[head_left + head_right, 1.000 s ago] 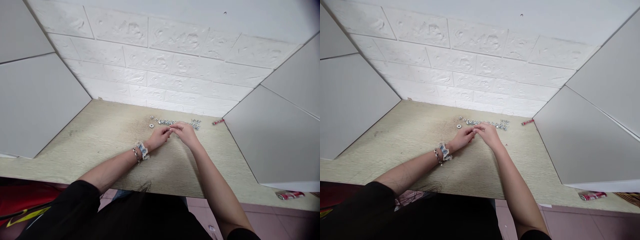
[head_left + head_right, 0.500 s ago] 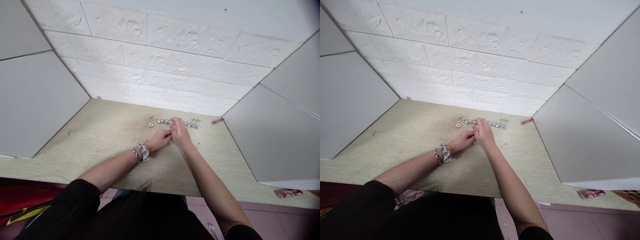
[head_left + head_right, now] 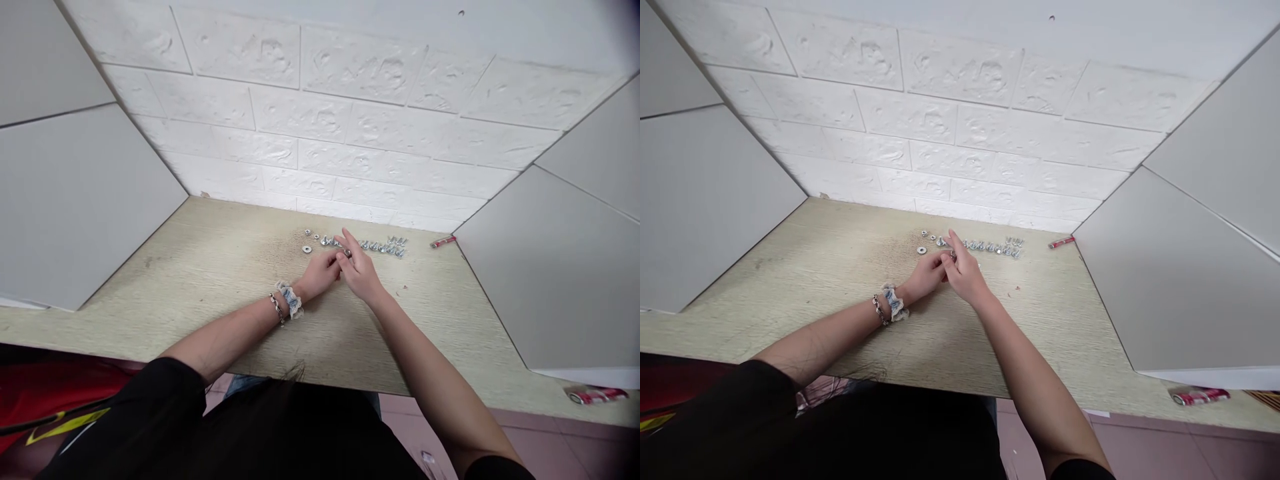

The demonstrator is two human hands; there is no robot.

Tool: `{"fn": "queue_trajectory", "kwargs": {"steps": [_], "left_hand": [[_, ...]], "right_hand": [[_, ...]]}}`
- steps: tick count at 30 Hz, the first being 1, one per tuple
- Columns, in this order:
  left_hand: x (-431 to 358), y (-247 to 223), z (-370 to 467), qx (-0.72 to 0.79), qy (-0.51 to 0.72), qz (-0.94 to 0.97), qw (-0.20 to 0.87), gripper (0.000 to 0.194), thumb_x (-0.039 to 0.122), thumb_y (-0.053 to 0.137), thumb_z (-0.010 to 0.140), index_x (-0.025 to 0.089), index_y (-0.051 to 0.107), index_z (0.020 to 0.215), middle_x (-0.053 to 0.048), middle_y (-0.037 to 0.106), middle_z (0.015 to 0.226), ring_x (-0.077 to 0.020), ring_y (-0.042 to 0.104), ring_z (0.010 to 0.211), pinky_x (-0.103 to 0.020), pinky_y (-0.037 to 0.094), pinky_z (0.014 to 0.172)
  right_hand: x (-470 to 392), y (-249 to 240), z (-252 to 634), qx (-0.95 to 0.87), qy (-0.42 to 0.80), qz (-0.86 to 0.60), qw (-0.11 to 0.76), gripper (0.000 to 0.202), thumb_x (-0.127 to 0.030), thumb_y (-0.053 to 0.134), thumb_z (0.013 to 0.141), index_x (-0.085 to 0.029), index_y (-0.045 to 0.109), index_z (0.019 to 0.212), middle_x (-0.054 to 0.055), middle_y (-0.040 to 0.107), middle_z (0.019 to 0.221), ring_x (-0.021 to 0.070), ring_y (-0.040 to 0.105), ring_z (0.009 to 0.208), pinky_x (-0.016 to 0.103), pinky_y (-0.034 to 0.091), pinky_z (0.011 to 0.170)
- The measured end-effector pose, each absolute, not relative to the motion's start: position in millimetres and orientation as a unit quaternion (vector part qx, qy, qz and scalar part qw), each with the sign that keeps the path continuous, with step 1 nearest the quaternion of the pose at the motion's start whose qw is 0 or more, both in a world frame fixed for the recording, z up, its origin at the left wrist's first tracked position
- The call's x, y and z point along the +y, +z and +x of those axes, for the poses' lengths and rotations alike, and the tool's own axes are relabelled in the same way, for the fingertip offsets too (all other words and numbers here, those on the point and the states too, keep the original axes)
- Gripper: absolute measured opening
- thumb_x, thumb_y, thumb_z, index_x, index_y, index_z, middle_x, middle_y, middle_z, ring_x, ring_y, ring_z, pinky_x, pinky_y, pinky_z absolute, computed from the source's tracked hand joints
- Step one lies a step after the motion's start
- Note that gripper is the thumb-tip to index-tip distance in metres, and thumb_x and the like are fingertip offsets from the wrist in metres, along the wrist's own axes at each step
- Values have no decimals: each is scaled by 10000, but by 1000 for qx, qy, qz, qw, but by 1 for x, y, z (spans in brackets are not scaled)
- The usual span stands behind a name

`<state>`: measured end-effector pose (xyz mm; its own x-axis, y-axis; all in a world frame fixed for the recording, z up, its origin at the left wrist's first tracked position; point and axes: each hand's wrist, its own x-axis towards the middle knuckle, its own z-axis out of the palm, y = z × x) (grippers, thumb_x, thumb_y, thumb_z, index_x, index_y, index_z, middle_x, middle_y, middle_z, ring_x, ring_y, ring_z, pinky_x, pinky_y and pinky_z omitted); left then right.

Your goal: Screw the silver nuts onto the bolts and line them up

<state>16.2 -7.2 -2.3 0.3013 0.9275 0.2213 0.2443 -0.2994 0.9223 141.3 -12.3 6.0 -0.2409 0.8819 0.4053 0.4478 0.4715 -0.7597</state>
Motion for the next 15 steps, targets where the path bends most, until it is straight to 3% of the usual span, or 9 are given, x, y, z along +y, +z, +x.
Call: {"fn": "queue_trajectory", "kwargs": {"steps": [5,10,15], "left_hand": [[0,-2,15,441,449,643,437,231,309,428,863,164,493,695,49,466,536,-66,446,475,-198,366,512],[2,-4,15,451,440,649,427,226,313,418,874,169,495,718,53,470,554,-65,442,459,-203,369,500],[-2,-3,16,454,410,697,373,221,283,380,891,171,513,755,53,465,534,-81,455,486,-212,367,528]], "right_hand": [[-6,8,151,-759,216,-455,413,396,-227,377,886,-221,588,1221,56,661,1152,201,590,1106,375,466,972],[-1,10,158,-821,126,-420,366,429,-117,323,866,-203,587,1193,93,634,1146,207,578,1083,396,466,951],[-1,15,160,-826,91,-434,348,305,-168,363,899,-191,619,1062,103,633,1020,219,587,982,390,474,890]]}}
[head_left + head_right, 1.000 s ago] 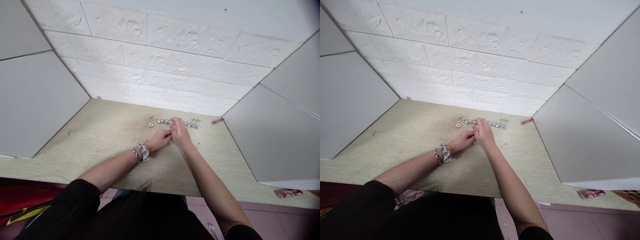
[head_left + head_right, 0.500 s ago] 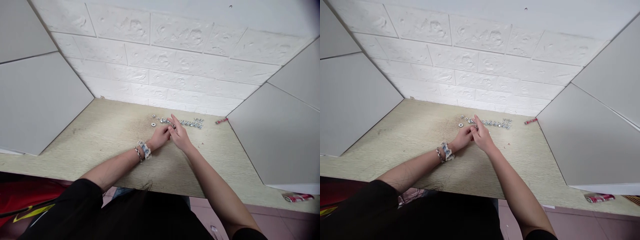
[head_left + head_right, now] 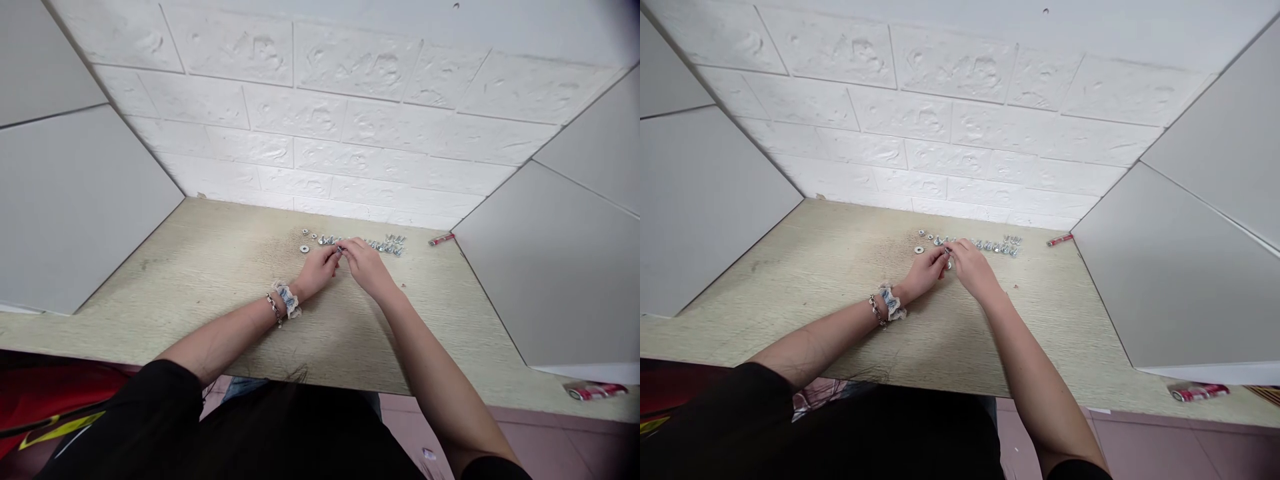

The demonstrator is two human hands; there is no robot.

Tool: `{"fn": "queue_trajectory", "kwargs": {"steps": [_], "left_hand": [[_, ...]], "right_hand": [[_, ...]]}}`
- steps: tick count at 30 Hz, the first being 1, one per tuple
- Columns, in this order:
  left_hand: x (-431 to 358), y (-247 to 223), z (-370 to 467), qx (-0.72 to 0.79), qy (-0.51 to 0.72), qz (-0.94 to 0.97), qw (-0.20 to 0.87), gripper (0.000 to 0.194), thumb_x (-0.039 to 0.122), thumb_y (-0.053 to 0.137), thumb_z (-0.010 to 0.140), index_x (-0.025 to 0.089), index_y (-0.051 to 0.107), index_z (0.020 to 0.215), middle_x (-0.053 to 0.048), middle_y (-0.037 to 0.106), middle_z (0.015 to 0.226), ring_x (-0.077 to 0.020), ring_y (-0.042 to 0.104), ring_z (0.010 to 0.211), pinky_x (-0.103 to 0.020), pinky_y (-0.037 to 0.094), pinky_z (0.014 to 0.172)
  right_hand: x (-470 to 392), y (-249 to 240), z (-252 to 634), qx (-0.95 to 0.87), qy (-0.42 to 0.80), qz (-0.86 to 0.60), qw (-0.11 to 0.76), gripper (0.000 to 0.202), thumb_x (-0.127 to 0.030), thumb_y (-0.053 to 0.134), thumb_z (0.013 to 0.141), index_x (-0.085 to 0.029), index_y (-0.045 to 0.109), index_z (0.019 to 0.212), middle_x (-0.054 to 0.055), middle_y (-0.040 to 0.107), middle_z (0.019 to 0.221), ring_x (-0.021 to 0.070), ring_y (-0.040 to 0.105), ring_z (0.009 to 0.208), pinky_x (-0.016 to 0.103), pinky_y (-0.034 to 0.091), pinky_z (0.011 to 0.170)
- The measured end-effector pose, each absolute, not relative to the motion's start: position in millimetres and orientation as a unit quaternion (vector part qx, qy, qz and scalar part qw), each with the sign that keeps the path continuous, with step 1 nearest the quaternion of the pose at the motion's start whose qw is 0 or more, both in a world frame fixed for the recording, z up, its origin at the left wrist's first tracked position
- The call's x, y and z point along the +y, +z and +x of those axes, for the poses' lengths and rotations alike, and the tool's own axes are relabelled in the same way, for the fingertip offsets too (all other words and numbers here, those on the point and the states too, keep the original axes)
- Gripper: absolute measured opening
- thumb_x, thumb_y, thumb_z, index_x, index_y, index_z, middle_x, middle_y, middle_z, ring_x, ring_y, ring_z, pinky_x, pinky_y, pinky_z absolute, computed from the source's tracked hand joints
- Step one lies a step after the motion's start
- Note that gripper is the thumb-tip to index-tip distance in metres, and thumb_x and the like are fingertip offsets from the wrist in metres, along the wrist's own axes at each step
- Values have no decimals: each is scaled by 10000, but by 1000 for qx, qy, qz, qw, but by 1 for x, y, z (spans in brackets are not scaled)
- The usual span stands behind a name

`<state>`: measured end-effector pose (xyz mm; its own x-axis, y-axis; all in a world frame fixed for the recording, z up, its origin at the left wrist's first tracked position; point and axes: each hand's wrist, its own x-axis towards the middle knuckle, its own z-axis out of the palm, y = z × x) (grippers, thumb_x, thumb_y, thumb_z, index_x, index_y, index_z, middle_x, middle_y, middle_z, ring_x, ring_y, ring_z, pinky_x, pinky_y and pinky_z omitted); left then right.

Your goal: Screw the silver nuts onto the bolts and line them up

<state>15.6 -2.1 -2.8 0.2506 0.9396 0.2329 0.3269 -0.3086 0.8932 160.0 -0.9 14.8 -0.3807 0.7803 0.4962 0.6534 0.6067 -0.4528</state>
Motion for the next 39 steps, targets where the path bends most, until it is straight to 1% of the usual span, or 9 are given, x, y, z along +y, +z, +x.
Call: {"fn": "queue_trajectory", "kwargs": {"steps": [8,13,20,23,26,28,30,34,39], "left_hand": [[-5,-1,14,434,393,731,351,254,287,367,904,162,538,762,53,472,521,-82,462,493,-213,373,553],[-6,-2,15,429,381,750,329,256,245,396,885,161,503,668,47,491,518,-77,459,500,-210,362,557],[-7,0,15,427,379,739,359,260,288,396,889,158,577,756,43,489,531,-78,472,497,-206,378,542],[-1,-2,14,441,405,698,393,254,342,416,878,161,566,782,42,508,584,-69,472,472,-210,395,532],[4,-4,12,447,416,674,416,241,361,426,868,167,548,793,44,514,602,-65,463,451,-212,404,523],[4,-4,12,447,416,675,415,236,357,423,869,169,544,794,45,514,603,-66,465,453,-212,406,526],[3,-3,13,448,413,684,401,232,348,421,872,169,550,799,45,520,603,-68,473,464,-212,406,536],[-2,2,13,442,389,723,361,248,324,403,886,166,571,795,52,486,531,-78,474,486,-210,391,552],[-3,2,12,428,369,753,337,242,289,400,887,158,579,792,48,491,518,-88,478,510,-216,378,567]], "right_hand": [[-5,21,163,-828,15,-450,335,198,-293,428,913,-187,589,867,85,622,902,209,564,888,329,444,812],[-6,18,158,-820,-79,-482,299,281,-338,385,931,-197,540,743,68,585,790,188,524,758,295,394,722],[-4,18,165,-804,-90,-508,295,463,-450,325,948,-207,454,576,25,534,603,152,469,606,286,337,665],[-6,25,170,-779,-42,-518,351,458,-449,287,958,-209,501,631,24,542,626,154,494,625,279,357,643],[-6,29,172,-770,6,-492,405,348,-395,321,954,-207,604,883,54,624,826,173,570,774,291,429,707],[-5,28,171,-788,24,-461,407,313,-339,343,947,-208,602,1064,78,639,985,190,587,908,319,458,804],[-4,25,169,-809,32,-440,389,333,-293,343,941,-210,582,1158,90,634,1056,202,581,978,344,465,861],[-3,21,165,-822,27,-430,373,349,-253,340,937,-211,588,1178,91,648,1011,208,587,957,366,478,866],[-5,23,164,-833,47,-422,354,320,-183,369,911,-216,644,1069,82,652,976,199,595,951,359,486,861]]}}
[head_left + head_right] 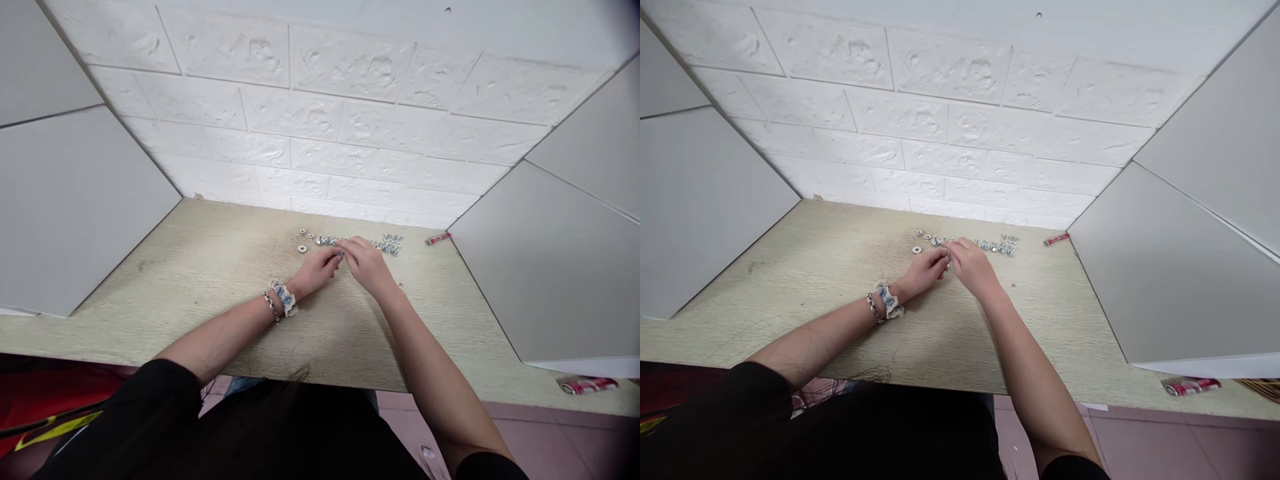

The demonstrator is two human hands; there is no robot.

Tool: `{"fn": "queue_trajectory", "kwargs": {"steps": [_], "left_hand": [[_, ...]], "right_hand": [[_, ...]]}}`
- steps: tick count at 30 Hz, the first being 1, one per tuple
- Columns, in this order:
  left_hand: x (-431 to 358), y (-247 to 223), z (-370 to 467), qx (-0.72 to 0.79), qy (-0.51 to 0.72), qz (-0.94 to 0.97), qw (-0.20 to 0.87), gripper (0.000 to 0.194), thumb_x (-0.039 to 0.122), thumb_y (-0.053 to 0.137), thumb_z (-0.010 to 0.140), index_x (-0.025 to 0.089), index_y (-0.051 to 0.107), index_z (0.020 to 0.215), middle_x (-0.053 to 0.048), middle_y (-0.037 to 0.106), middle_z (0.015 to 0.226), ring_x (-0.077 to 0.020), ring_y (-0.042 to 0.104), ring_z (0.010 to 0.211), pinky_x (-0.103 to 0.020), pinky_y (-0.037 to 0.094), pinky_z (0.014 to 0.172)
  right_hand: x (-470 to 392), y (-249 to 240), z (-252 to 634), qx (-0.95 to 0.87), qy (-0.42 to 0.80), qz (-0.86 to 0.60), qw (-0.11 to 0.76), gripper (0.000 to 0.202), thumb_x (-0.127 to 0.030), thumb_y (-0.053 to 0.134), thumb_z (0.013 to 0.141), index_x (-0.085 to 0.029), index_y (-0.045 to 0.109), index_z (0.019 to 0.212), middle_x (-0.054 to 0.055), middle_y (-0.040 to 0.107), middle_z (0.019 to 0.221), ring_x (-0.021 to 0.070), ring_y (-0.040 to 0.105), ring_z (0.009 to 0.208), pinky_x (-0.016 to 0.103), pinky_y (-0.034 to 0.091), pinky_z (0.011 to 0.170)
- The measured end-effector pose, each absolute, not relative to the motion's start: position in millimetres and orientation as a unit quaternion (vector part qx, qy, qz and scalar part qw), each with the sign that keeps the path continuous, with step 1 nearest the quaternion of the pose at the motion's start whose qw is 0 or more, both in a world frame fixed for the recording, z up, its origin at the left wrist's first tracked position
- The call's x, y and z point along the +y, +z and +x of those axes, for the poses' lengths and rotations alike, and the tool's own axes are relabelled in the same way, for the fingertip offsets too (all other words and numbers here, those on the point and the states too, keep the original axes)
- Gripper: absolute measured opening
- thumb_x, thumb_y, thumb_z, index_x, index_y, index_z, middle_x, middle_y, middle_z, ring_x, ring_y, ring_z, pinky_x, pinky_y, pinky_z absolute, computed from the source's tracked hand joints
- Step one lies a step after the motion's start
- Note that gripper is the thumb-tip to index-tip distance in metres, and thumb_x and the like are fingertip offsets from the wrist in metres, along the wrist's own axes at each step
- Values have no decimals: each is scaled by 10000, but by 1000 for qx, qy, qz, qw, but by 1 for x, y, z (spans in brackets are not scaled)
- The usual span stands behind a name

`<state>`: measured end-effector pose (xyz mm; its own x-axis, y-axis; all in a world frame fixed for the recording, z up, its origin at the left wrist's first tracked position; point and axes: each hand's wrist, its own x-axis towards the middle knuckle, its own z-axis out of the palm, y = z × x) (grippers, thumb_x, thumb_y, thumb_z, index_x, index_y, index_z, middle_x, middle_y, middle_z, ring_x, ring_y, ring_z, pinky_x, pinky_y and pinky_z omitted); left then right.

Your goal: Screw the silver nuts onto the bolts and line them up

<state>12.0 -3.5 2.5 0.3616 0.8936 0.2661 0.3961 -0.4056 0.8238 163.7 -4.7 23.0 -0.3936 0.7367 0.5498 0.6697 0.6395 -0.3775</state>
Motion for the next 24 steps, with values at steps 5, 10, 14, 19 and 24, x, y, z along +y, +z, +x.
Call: {"fn": "queue_trajectory", "kwargs": {"steps": [5,10,14,19,24], "left_hand": [[-2,-1,12,439,369,739,353,245,299,404,885,158,581,791,45,498,529,-89,486,513,-216,387,564],[0,-2,12,452,391,709,374,233,296,409,881,158,596,861,42,513,603,-82,512,512,-216,413,573],[0,-1,13,457,384,723,347,252,296,408,884,153,615,899,35,527,613,-90,515,525,-219,414,578],[-1,0,12,440,366,749,334,277,279,392,893,157,634,951,31,549,603,-96,520,547,-221,415,609],[-2,-1,12,431,359,762,324,276,273,381,892,160,632,906,26,554,591,-103,516,553,-227,409,616]], "right_hand": [[-4,23,166,-836,65,-423,343,314,-124,400,864,-201,663,1018,80,653,978,192,604,931,349,485,848],[-1,20,168,-835,83,-436,325,273,-159,452,856,-205,649,1038,74,651,984,199,600,930,357,474,850],[-2,20,166,-833,87,-454,303,240,-163,421,873,-179,619,1009,81,639,946,197,584,905,338,455,823],[-7,21,163,-830,87,-480,271,190,-164,380,866,-188,539,969,72,604,917,198,550,861,321,429,758],[-8,20,159,-823,57,-512,238,127,-208,361,888,-203,488,889,70,592,893,203,538,833,306,409,697]]}}
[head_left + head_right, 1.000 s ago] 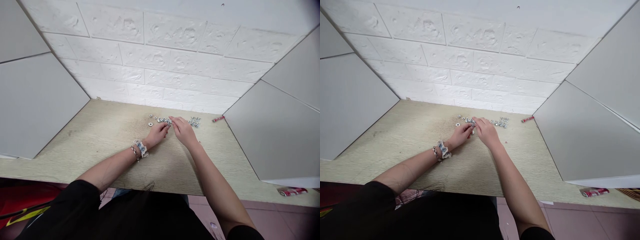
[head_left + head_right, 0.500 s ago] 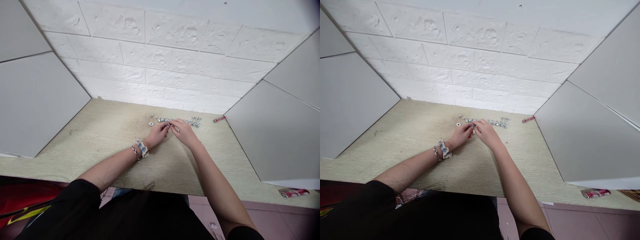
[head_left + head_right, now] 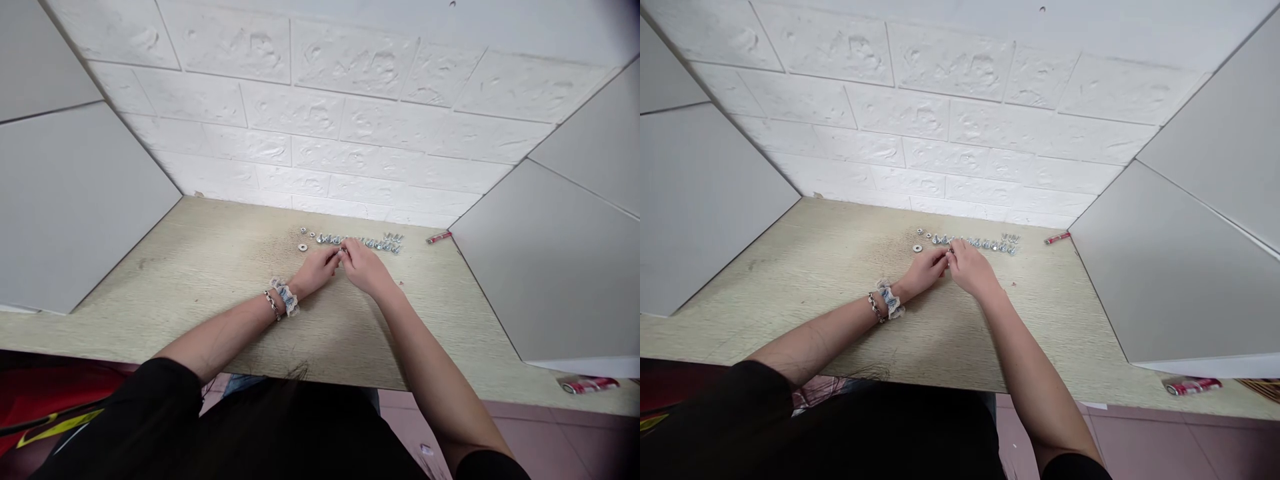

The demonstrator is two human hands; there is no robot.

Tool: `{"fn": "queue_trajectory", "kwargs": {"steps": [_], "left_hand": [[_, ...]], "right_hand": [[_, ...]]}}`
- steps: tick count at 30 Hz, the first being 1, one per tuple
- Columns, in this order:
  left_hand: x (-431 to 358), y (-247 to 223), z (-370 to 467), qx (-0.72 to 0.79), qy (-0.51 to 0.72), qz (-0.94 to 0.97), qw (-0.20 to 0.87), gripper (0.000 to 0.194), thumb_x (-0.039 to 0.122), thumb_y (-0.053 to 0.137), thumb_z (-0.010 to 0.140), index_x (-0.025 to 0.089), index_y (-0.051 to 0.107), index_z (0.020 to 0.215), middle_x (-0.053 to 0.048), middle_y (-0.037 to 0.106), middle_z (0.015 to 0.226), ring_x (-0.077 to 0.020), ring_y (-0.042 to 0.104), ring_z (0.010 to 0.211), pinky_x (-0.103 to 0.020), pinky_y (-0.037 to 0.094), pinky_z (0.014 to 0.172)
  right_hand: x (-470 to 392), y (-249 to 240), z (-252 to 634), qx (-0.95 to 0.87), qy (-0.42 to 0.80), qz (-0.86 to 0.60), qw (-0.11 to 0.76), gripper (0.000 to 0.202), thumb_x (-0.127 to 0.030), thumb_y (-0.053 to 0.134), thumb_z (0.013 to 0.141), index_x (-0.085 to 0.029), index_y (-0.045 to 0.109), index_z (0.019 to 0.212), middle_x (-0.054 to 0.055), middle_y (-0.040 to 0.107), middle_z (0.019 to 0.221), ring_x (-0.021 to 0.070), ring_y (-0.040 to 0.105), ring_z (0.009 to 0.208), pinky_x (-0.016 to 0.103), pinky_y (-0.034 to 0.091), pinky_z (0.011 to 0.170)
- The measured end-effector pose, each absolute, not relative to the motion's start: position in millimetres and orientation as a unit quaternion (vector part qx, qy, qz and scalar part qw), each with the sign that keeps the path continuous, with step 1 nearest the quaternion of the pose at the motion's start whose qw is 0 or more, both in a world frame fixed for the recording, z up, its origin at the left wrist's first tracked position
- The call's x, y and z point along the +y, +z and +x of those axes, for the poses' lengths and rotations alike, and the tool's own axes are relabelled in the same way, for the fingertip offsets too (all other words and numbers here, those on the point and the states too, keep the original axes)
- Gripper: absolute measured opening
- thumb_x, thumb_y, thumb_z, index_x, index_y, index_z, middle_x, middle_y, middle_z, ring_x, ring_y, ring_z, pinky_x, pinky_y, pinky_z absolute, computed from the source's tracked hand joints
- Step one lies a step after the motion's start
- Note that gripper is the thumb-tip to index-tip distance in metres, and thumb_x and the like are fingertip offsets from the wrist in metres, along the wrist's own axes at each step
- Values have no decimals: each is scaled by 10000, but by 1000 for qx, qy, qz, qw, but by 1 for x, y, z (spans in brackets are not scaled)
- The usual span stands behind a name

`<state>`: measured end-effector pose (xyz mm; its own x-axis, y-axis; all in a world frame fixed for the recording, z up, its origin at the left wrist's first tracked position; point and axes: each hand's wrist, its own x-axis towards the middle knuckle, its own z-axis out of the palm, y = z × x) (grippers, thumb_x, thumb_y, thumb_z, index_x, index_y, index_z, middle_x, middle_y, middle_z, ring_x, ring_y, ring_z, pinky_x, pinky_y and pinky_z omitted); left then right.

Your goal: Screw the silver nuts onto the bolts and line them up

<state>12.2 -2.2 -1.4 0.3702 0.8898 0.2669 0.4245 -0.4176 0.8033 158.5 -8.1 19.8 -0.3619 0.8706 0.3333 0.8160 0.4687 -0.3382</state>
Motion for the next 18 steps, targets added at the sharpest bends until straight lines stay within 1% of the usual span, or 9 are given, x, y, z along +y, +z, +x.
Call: {"fn": "queue_trajectory", "kwargs": {"steps": [3,6,9,11,12,13,14,16,18], "left_hand": [[-3,-3,13,434,357,761,325,264,263,385,884,165,630,889,26,563,590,-107,526,557,-230,413,618],[-4,-3,13,433,348,762,332,243,263,402,874,168,625,851,25,566,593,-109,539,568,-227,416,613],[-4,-2,13,438,350,752,347,227,283,421,869,173,619,856,36,551,581,-101,533,543,-222,417,607],[-4,0,13,447,357,741,352,223,299,432,867,170,612,842,39,543,573,-98,533,533,-220,417,600],[-4,0,13,451,362,735,353,223,303,438,866,167,610,832,39,539,567,-98,534,530,-220,415,593],[-4,1,13,454,366,732,352,221,303,442,865,165,611,834,39,536,562,-99,534,529,-219,414,588],[-3,2,13,456,370,729,351,220,299,443,864,164,617,853,40,534,557,-99,534,527,-218,415,585],[-2,3,12,456,375,726,354,236,297,441,865,165,631,911,41,536,553,-98,538,524,-217,420,583],[-2,3,12,458,375,723,356,263,296,434,866,165,642,960,37,549,560,-102,549,534,-216,424,584]], "right_hand": [[-8,20,158,-816,38,-531,224,159,-280,377,908,-215,483,809,57,601,833,195,539,759,291,382,627],[-7,21,161,-799,76,-553,223,312,-387,372,921,-220,493,686,29,594,695,175,523,651,274,332,561],[-5,22,165,-762,172,-565,264,511,-515,288,928,-207,471,562,10,538,557,152,494,567,262,298,519],[-5,23,166,-728,209,-568,321,565,-552,238,923,-203,439,528,-4,465,494,137,461,522,258,296,501],[-4,23,165,-715,215,-565,351,552,-550,247,920,-201,449,542,-11,451,491,132,453,514,254,309,501],[-4,23,165,-709,217,-555,377,508,-528,284,916,-197,492,591,-15,474,518,129,467,527,250,337,513],[-4,23,164,-710,219,-539,397,427,-487,339,907,-194,551,680,-12,528,577,130,499,561,249,375,538],[-3,22,162,-724,225,-505,412,249,-368,444,865,-197,619,910,15,636,768,139,575,668,263,451,617],[-2,20,161,-753,215,-480,396,263,-255,479,823,-209,632,1032,50,667,943,152,616,771,298,493,697]]}}
